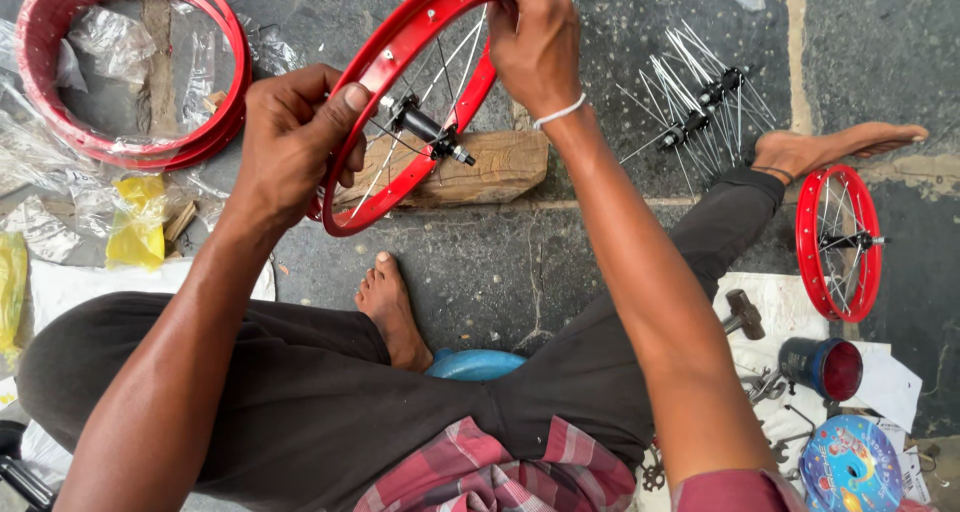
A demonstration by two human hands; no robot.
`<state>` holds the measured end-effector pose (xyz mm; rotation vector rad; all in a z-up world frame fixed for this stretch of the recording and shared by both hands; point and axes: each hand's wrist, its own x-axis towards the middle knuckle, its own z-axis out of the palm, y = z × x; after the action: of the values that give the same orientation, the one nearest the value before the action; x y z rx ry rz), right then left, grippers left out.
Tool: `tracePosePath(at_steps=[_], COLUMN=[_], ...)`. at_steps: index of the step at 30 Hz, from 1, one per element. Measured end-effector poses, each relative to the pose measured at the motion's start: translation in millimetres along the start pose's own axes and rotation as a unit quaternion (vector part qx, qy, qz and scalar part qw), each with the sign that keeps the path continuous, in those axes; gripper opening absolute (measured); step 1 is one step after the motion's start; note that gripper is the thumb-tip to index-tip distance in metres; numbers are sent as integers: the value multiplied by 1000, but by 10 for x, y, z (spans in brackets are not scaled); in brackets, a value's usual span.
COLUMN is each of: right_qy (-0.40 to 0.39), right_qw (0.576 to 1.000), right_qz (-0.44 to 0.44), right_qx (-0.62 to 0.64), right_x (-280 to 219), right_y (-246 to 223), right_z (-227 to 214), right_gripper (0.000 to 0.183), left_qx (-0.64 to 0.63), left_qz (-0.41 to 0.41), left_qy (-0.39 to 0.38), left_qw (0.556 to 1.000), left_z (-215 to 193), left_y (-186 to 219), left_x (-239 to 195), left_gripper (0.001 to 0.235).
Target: The person is assembling a red bicycle wheel by inserting metal spokes into the rim and hub. They are sitting on the floor, holding the wheel and using their hands to thread the spokes through the holes in the rim and secure them into the hub.
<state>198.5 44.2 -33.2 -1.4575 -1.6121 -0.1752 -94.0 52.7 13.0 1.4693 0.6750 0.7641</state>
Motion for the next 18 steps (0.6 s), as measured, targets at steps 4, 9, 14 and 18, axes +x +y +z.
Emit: tracePosePath(at_steps=[4,9,14,18], right_qy=[-55,-53,-6,-71], right_qw=[995,996,1000,957], right_qz=[-69,-50,12,249], right_qx=[-52,-52,-9,127], right_x=[81,-12,-276,-560], right_y=[-188,-43,302,589], right_z=[-159,-112,157,320], right_gripper=[24,10,29,23], left_qx=[-22,-15,-27,-22], left_qz=[5,8,27,25], left_qy=[-2,-8,-17,-27], left_qw=[1000,1000,999,999], left_z=[-55,-124,-158,-224], left_y=[-70,-108,-92,-122], left_x=[-41,-7,10,-8], left_gripper=[32,32,31,33])
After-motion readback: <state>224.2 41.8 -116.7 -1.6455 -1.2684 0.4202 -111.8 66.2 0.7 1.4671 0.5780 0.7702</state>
